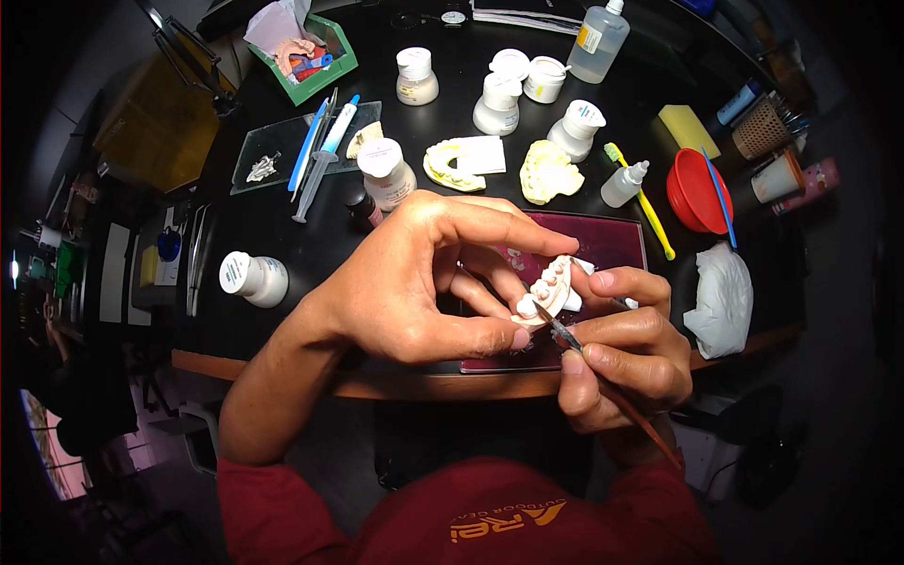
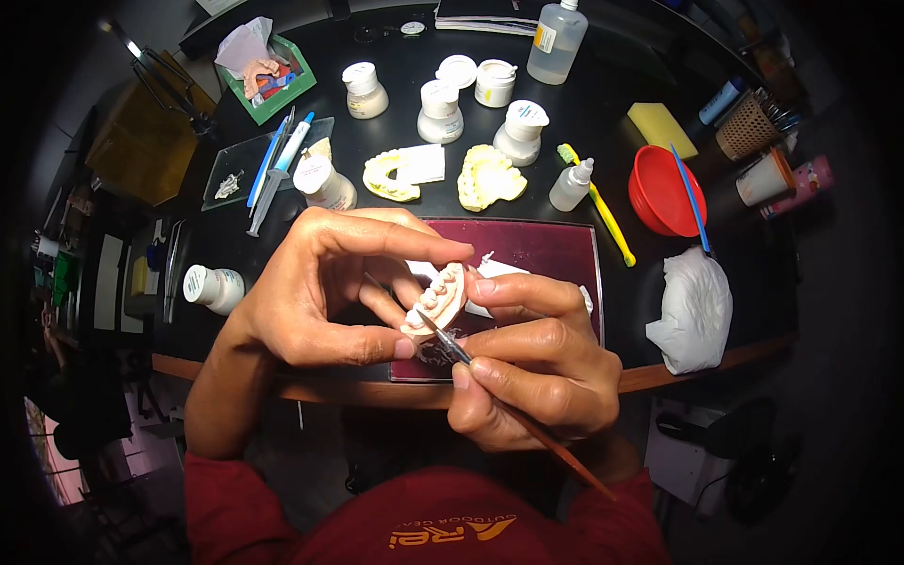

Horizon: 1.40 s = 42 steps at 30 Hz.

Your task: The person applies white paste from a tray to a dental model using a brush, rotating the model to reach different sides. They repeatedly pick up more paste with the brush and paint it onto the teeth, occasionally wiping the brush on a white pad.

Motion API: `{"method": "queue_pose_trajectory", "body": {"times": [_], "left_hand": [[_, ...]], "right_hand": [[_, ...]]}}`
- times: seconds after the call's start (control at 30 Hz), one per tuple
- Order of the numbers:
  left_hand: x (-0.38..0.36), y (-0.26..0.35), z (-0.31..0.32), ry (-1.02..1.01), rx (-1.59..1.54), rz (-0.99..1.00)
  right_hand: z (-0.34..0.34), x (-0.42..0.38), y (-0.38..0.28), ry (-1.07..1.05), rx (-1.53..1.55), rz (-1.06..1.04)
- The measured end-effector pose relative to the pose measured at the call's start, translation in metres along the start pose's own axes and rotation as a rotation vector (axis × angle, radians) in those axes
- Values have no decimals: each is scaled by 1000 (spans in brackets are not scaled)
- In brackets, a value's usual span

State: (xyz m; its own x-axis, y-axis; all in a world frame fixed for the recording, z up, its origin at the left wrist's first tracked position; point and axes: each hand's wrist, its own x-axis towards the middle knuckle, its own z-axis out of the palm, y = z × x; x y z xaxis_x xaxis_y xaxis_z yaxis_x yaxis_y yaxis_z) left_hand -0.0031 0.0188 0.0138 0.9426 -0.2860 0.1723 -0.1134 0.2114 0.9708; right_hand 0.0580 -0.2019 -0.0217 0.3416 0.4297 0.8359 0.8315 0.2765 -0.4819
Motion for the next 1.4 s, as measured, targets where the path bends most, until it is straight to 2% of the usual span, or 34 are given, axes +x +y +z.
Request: {"method": "queue_pose_trajectory", "body": {"times": [1.4], "left_hand": [[0, 1, -2, 18, 36, -50]], "right_hand": [[2, 1, -3, -26, -15, -5]]}}
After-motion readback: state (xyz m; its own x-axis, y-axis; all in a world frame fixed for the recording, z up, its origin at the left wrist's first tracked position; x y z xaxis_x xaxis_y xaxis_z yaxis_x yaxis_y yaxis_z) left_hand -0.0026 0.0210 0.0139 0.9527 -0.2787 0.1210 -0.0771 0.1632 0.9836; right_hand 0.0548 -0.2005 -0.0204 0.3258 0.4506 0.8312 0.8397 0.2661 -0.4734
